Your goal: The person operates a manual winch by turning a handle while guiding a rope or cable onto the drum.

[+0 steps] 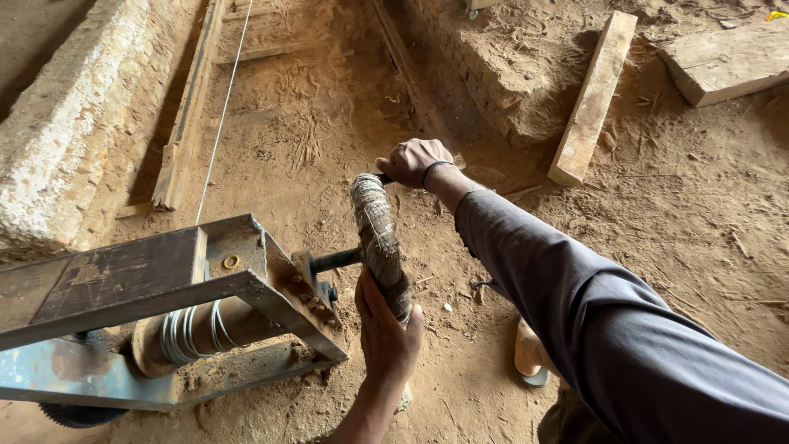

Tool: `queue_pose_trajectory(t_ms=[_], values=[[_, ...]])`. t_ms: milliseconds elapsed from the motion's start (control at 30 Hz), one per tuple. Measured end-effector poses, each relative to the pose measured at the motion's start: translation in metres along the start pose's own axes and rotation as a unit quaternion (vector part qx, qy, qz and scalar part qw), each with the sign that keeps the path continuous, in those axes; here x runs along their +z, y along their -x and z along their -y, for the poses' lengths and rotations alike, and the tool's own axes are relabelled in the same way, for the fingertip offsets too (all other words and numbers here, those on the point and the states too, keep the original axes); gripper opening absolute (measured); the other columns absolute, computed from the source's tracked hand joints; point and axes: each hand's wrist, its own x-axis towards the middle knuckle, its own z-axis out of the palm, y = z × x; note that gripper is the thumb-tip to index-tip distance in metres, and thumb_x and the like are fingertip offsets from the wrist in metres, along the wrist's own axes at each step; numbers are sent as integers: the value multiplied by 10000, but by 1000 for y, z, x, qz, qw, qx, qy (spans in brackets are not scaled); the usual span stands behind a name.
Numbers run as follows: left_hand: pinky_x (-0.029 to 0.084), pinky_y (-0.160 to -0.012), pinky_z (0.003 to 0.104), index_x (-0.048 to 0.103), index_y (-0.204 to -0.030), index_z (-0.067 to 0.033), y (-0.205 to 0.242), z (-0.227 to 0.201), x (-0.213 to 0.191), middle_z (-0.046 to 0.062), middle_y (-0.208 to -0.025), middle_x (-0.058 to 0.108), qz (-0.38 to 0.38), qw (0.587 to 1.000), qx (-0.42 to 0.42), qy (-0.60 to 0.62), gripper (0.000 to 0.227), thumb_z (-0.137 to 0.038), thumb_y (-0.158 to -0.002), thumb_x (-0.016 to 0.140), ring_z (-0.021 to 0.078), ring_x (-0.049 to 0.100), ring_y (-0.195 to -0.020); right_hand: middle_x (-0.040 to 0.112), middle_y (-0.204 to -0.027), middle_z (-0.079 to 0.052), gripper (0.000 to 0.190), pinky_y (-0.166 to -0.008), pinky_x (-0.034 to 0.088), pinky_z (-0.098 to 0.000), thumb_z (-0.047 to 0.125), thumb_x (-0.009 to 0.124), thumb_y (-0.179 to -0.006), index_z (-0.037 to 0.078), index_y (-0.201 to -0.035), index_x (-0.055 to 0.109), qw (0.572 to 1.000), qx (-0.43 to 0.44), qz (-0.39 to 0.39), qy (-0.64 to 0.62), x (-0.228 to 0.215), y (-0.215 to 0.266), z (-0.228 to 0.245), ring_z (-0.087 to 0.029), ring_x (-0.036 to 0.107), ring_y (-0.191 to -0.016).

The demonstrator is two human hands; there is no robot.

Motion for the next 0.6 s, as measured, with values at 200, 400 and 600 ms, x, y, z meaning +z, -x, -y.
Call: queue_pose_trajectory(t_ms=[200, 400, 600], values=[[612, -952, 469, 22, -1567, -36, 5, 8, 3, 378, -1582, 124, -19, 997, 67, -22, 965, -231, -892, 683, 488, 434, -1390, 727, -892, -106, 635, -725, 535, -458, 654, 367, -981, 187, -869, 783, 999, 12, 27, -17, 5, -9, -1, -286, 702, -841], [437, -1156, 547, 8, -1583, -9, 3, 4, 0, 379, -1612, 89, -37, 987, 140, -64, 999, -226, -890, 693, 513, 276, -1486, 745, -928, -129, 639, -774, 541, -455, 654, 399, -993, 157, -908, 792, 998, 11, 50, -24, 15, -19, -3, -301, 710, -879], [454, -1148, 560, 50, -1600, -18, -4, -5, -5, 358, -1628, 82, -44, 983, 167, -68, 937, -283, -931, 651, 538, 258, -1505, 744, -920, -118, 627, -761, 539, -444, 658, 419, -973, 167, -884, 799, 997, 20, 67, -38, 32, -29, -7, -288, 702, -859]])
